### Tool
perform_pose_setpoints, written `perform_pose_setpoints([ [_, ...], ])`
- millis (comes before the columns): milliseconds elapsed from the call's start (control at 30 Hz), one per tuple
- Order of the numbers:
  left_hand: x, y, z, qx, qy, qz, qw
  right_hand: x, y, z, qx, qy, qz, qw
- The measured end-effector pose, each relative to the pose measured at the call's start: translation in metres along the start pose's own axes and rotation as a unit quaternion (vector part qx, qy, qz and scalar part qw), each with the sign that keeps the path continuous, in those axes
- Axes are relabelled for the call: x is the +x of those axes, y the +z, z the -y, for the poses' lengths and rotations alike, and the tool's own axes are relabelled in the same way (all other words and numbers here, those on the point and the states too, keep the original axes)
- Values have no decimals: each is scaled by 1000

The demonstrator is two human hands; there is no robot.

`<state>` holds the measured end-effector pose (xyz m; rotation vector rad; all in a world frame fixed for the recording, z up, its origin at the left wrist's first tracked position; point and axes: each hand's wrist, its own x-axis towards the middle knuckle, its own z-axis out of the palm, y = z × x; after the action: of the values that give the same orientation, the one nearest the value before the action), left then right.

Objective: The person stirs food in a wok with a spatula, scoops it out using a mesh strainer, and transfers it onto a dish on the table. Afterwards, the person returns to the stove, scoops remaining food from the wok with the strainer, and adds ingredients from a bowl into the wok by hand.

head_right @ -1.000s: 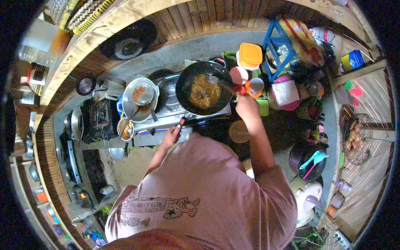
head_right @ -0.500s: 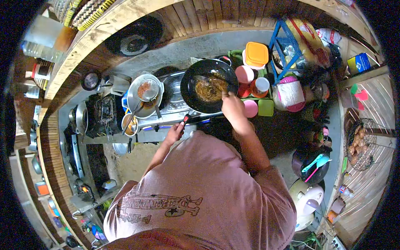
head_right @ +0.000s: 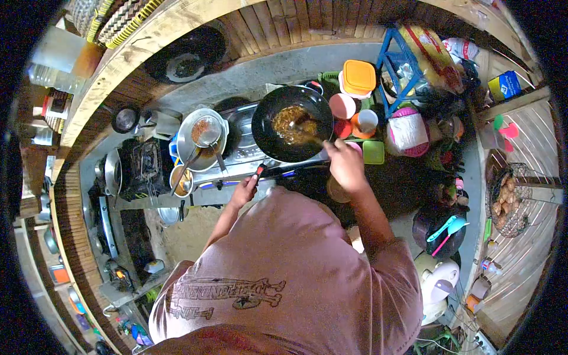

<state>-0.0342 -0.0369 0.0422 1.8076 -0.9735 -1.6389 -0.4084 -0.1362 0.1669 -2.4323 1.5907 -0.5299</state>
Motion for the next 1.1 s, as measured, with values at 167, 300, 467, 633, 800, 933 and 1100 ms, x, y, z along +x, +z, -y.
perform_pose_setpoints([
  [167,2,-1,1,10,-1,-5,1000,19,-15,-25,9,139,26,990],
  [300,4,-1,4,4,-7,-2,1000,33,5,-37,27,208,66,976],
  [467,5,-2,4,19,4,-6,1000,30,63,-50,120,193,54,972],
  [633,3,-5,8,31,7,-20,999,22,64,-37,186,114,28,975],
  [800,5,-1,12,61,8,-47,997,28,24,-28,141,90,28,986],
  [933,-4,-2,-3,74,6,-43,996,27,32,-40,31,111,13,993],
  [1100,-2,-3,3,62,27,-44,997,16,55,-38,165,173,75,968],
])
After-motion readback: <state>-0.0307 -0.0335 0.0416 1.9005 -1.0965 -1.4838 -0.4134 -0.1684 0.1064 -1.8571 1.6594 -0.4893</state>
